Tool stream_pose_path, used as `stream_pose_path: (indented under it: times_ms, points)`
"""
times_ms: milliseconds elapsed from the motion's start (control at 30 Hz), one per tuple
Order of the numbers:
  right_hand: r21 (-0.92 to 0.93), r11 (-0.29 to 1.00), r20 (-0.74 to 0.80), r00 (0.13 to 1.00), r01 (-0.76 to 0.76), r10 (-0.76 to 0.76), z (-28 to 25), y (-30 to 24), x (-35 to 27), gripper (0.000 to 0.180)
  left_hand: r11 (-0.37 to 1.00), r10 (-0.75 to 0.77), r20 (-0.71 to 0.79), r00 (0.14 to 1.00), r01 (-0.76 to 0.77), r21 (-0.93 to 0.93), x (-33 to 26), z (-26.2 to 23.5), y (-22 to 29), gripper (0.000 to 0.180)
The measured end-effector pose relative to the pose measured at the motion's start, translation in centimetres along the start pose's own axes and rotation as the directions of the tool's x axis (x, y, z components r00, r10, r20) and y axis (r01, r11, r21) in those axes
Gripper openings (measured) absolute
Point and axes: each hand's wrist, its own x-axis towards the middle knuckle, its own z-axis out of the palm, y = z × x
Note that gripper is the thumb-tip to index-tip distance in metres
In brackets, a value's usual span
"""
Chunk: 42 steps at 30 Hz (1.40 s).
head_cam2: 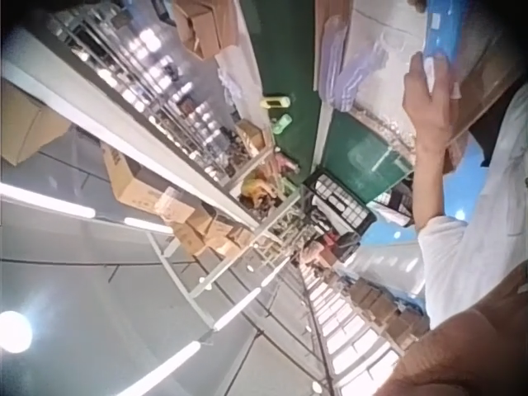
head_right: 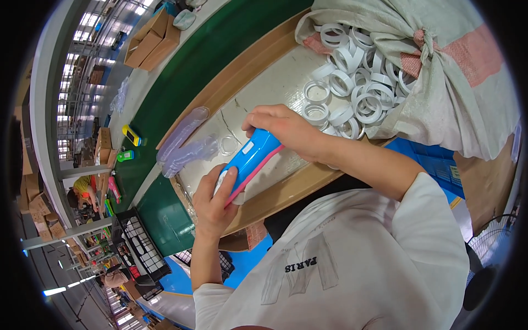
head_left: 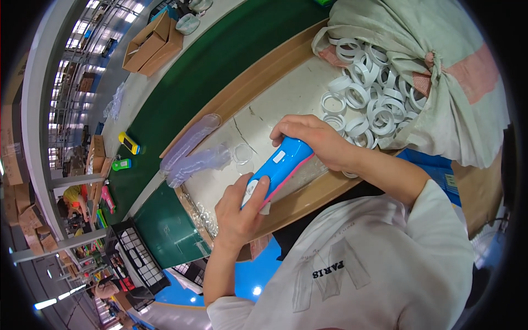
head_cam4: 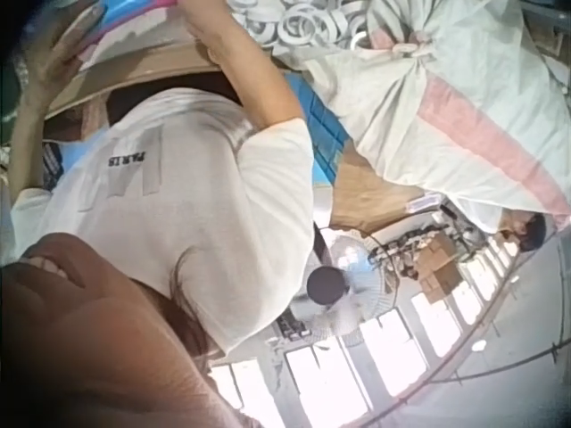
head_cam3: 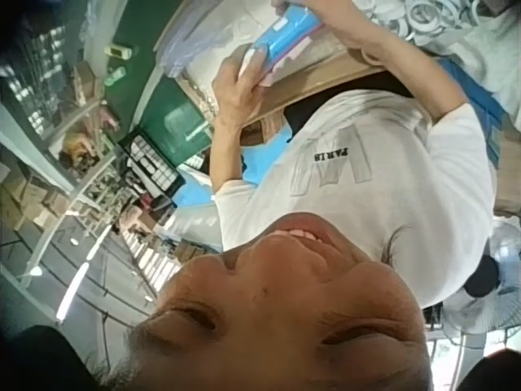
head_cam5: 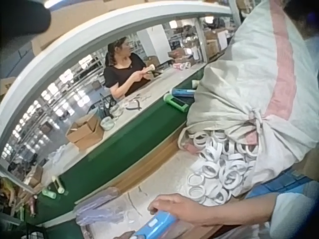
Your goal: Assemble plastic flashlight components at a factory workbench.
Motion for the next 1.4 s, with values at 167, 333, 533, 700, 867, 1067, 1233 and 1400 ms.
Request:
stream_pose_path:
  times_ms: [167, 333, 533, 700, 867, 1067, 1233, 1400]
  points:
    - [-0.24, 0.958, 0.029, 0.988, 0.156, -0.154, 0.5, -1.9, -2.2, 0.034, 0.976, -0.113, -0.026, 0.993, 0.106, -0.189, -0.7, 0.2, 0.9, 0.056]
    - [-0.519, 0.41, 0.333, 0.62, 0.75, -0.711, 3.2, -4.5, -6.9, 0.054, 0.327, -0.264, 0.349, 0.899, 0.424, -0.844, -1.5, -2.6, 2.0, 0.05]
    - [0.137, 0.949, -0.109, 0.948, -0.282, 0.298, -0.7, 1.7, -0.7, 0.037, 0.995, 0.01, 0.166, 0.986, -0.027, 0.101, 0.5, 0.1, 1.4, 0.062]
    - [-0.138, 0.984, 0.181, 0.98, 0.112, -0.086, -0.2, -1.7, -1.6, 0.049, 0.911, -0.264, -0.054, 0.963, 0.231, -0.341, -2.1, 0.7, 0.8, 0.055]
    - [-0.041, 0.991, -0.029, 0.991, -0.131, 0.13, 0.4, 0.0, -1.7, 0.041, 0.765, -0.384, 0.218, 0.897, 0.441, -0.469, -0.4, -0.8, 2.2, 0.049]
    - [-0.195, 0.968, 0.046, 0.988, 0.157, -0.15, 0.2, -0.2, -1.8, 0.046, 0.783, -0.414, 0.091, 0.906, 0.405, -0.473, -1.3, -0.5, 2.1, 0.048]
    - [-0.006, 0.983, -0.217, 0.96, -0.183, 0.178, -0.6, 2.7, -0.8, 0.04, 0.954, -0.264, 0.1, 0.959, 0.275, -0.121, 0.1, 1.3, 3.0, 0.059]
    - [-0.073, 0.965, -0.119, 0.962, -0.254, 0.244, -0.5, 0.7, 0.0, 0.044, 0.939, -0.286, -0.081, 0.955, 0.262, -0.224, -1.6, 3.2, 2.7, 0.056]
